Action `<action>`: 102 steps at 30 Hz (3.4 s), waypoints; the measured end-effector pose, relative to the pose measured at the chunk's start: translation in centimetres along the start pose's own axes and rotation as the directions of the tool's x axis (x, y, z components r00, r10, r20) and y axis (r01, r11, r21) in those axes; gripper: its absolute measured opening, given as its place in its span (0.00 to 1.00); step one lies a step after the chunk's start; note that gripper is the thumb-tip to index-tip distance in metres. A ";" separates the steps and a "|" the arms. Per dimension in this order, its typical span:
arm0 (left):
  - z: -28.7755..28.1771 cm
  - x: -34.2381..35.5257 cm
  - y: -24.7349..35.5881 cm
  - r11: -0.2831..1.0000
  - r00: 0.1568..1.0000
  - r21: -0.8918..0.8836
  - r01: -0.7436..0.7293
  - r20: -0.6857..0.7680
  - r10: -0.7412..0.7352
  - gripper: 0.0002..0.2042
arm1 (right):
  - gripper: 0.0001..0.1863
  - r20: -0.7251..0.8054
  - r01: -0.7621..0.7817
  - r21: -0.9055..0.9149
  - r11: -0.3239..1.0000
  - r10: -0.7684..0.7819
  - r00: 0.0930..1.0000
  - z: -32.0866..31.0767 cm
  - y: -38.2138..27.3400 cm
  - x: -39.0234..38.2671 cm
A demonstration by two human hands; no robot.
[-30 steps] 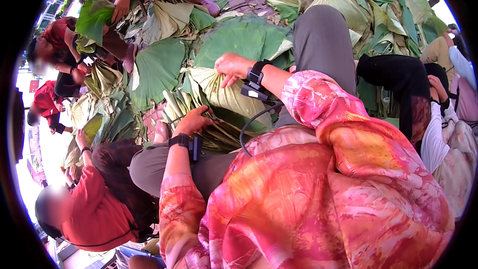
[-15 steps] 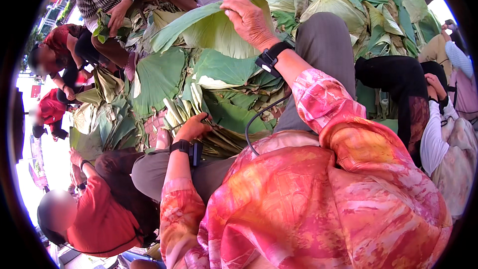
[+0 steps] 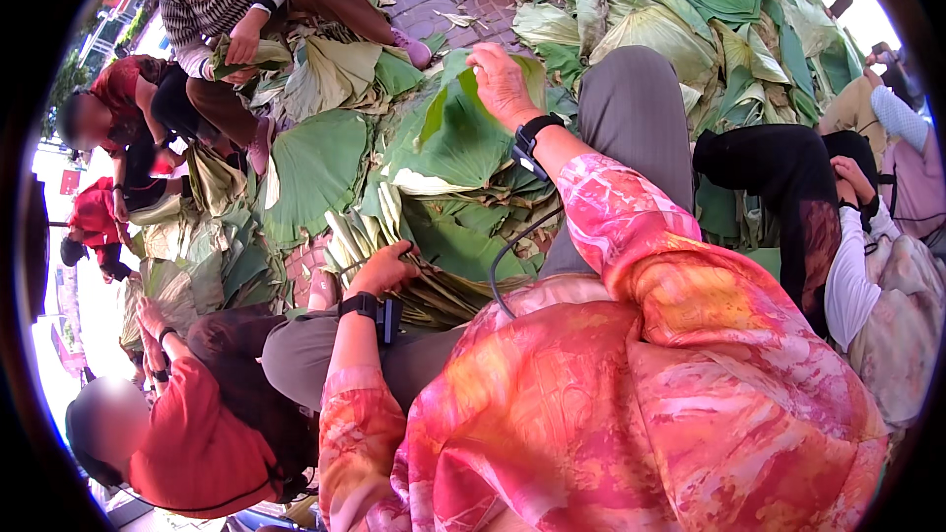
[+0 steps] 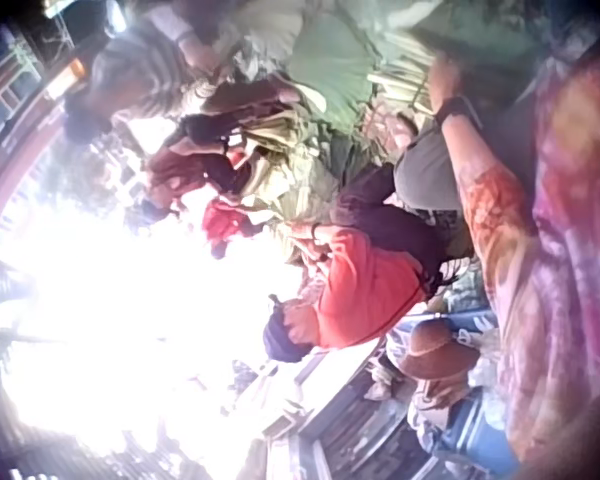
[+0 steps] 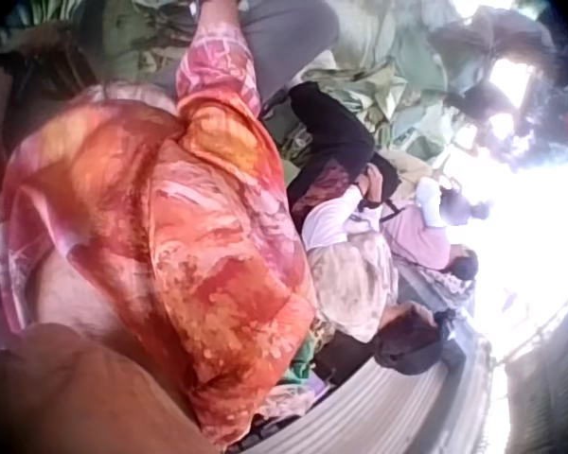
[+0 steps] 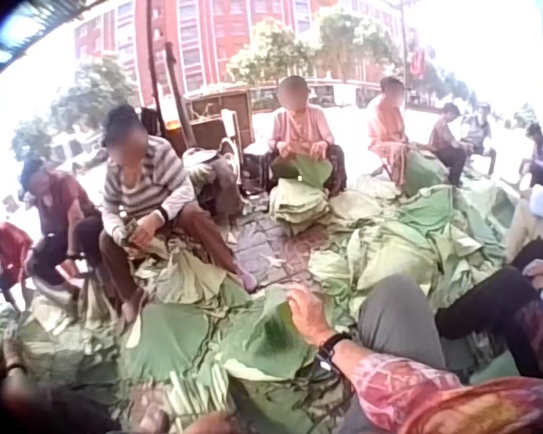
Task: The person is arranging and stacking large green leaves by hand and securing them with a black cord. The leaves end up in stacks on the ground in a public outdoor space.
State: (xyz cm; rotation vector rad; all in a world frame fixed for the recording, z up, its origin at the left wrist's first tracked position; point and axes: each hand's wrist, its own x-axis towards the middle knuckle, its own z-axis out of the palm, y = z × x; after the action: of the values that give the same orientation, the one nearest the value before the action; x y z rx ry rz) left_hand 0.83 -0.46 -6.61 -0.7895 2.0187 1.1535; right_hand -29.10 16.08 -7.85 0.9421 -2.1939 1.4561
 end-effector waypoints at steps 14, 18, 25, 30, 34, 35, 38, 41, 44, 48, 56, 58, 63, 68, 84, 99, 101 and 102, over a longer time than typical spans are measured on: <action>-0.1 0.2 -0.9 1.000 1.000 -0.002 0.022 -0.012 -0.022 0.21 | 0.15 0.639 -0.918 0.380 0.113 0.686 0.348 2.6 2.8 -7.5; -0.2 0.5 -0.9 1.000 0.999 -0.012 -0.014 0.040 0.015 0.19 | 0.14 0.613 -0.820 0.571 0.045 0.641 0.462 3.2 4.0 -8.0; 0.5 1.6 0.7 0.995 0.994 0.026 -0.098 0.057 0.097 0.17 | 0.17 0.433 -0.516 -0.122 0.848 0.513 0.741 3.9 5.8 -9.4; -0.2 3.5 -4.8 1.000 0.999 -0.004 -0.002 0.046 0.003 0.17 | 0.07 0.732 -0.104 -0.199 0.974 0.218 0.646 5.2 -3.6 -13.0; 0.2 8.2 -5.4 0.940 0.991 0.321 -0.114 -0.028 0.130 0.11 | 0.18 0.886 -0.325 0.125 0.937 0.042 0.462 9.8 -1.3 -19.0; 0.2 8.1 -6.7 0.944 0.991 0.307 -0.123 -0.007 0.132 0.12 | 0.19 0.954 -0.406 0.026 0.914 0.099 0.284 9.8 -2.7 -19.5; 0.5 5.8 -8.7 0.935 0.968 0.307 -0.179 -0.117 0.224 0.14 | 0.20 0.991 -0.517 -0.126 0.847 0.126 -0.034 9.1 -7.9 -19.9; 0.8 4.6 -5.9 0.944 0.990 0.318 -0.088 -0.076 0.118 0.16 | 0.19 0.985 -0.595 -0.160 0.788 0.169 -0.042 8.5 -8.0 -20.1; 0.7 1.5 -2.4 0.895 0.951 0.377 -0.239 -0.097 0.294 0.18 | 0.18 0.983 -0.634 -0.175 0.753 0.173 -0.065 9.5 -7.7 -20.5; 0.2 0.1 -1.3 0.942 0.979 0.305 -0.137 -0.101 0.175 0.20 | 0.14 0.977 -0.657 -0.205 0.725 0.187 -0.099 10.2 -8.3 -20.1; 0.1 0.1 -0.7 0.861 0.980 0.479 -0.171 -0.013 0.201 0.25 | 0.10 0.915 -0.626 -0.243 0.741 0.390 0.106 12.0 -5.6 -21.2; 0.2 0.3 -1.0 0.862 0.981 0.478 -0.171 0.001 0.194 0.26 | 0.07 0.908 -0.684 -0.227 0.693 0.404 0.109 10.8 -6.9 -20.2; 0.4 1.1 -1.4 0.852 0.956 0.444 -0.277 0.041 0.289 0.26 | 0.05 0.949 -0.742 -0.185 0.645 0.313 0.036 9.2 -7.5 -19.4; 0.2 2.2 -4.6 0.914 0.984 0.374 -0.157 -0.025 0.179 0.27 | 0.08 0.876 -0.180 0.000 0.984 0.086 0.475 10.6 -7.2 -20.0; 0.3 0.8 -1.7 0.998 0.999 0.065 -0.025 -0.038 0.028 0.17 | 0.12 0.894 -0.941 -0.060 0.334 0.436 0.098 4.8 -2.1 -15.7; 0.2 0.8 -1.3 0.999 0.999 0.024 -0.028 -0.018 0.028 0.18 | 0.11 0.580 -0.222 0.122 0.967 0.112 0.807 1.1 -6.2 -0.1; 0.3 1.1 -2.0 0.999 1.000 0.043 -0.011 -0.025 0.012 0.17 | 0.12 0.384 -0.124 0.173 0.977 0.049 0.922 -0.9 -7.4 2.3; 0.2 0.4 -1.0 0.997 1.000 0.075 0.008 -0.022 -0.007 0.17 | 0.12 0.272 -0.093 0.174 0.980 0.043 0.961 -1.8 -8.3 2.9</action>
State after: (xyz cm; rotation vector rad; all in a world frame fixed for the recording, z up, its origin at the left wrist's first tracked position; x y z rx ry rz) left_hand 1.39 -0.80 -7.50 -0.7749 2.0627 1.0628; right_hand -25.62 14.67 0.25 1.1985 -2.3281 1.6744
